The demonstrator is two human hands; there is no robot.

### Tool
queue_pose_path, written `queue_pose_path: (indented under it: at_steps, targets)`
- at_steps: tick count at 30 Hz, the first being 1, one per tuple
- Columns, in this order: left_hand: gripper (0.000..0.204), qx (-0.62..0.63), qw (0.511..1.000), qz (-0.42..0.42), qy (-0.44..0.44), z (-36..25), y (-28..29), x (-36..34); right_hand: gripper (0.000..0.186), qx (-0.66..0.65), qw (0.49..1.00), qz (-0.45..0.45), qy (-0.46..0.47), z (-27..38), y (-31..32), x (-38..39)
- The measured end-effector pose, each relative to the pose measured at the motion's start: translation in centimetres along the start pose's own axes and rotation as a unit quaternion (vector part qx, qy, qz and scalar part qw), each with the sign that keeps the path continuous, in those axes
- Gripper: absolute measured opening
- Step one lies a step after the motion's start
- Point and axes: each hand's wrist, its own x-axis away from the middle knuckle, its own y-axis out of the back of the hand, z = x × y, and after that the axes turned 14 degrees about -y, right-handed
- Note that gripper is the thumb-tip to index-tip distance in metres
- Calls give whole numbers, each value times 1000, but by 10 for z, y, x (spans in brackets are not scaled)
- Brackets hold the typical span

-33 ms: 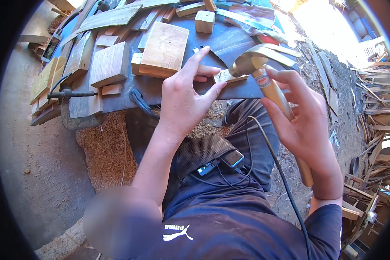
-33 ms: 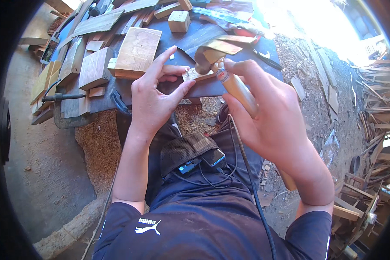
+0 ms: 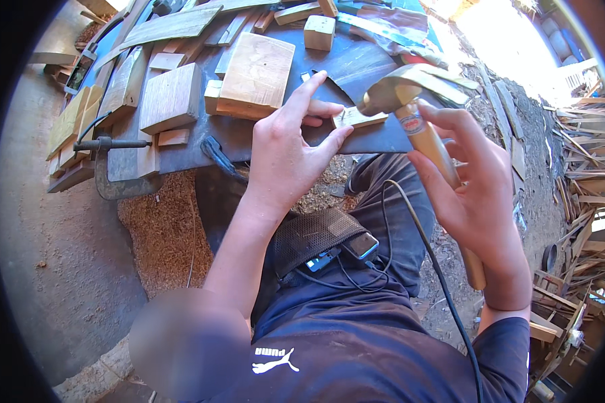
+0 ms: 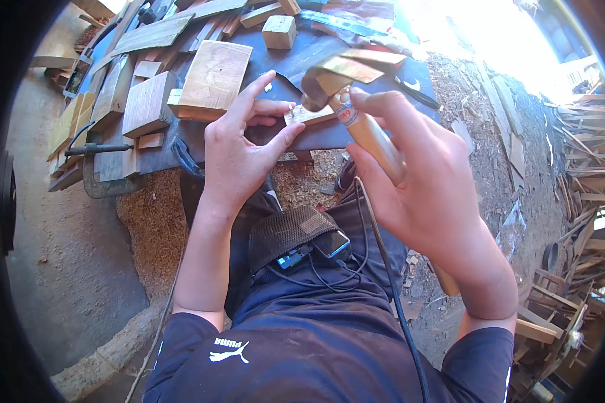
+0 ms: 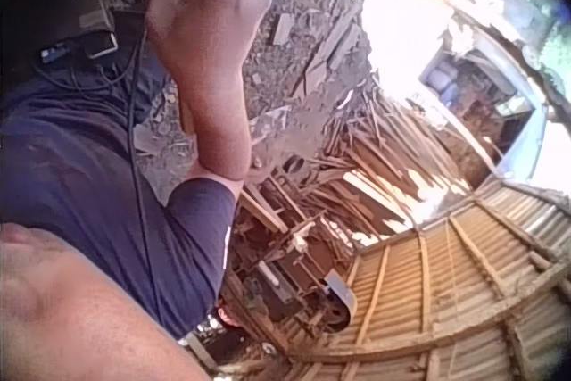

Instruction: Measure, mark, and assemble small wooden components using a hammer and pen.

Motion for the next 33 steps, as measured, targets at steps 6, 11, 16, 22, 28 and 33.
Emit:
queue_pose_path:
  at_steps: [6, 11, 16, 22, 28, 33]
  targets:
    - [60, -22, 999, -1, -36, -2, 1, -1, 44, 5, 998, -5, 68, 15, 3, -1]
    - [64, -1, 1000, -11, -2, 3, 0, 1, 45, 26, 997, 30, 72, 16, 2, -6]
    - [59, 30, 999, -21, -18, 3, -1, 1, 45, 1, 993, -92, 75, 17, 0, 5]
    - [58, 25, 999, -24, -17, 8, -1, 4, 40, -3, 997, -73, 6, 24, -5, 7]
    - [57, 36, 999, -23, -26, 6, -6, 2, 40, 9, 1000, -16, -13, 5, -24, 10]
    - [59, 19, 999, -28, -35, 10, -3, 1, 47, -3, 986, -158, 46, 15, -13, 18]
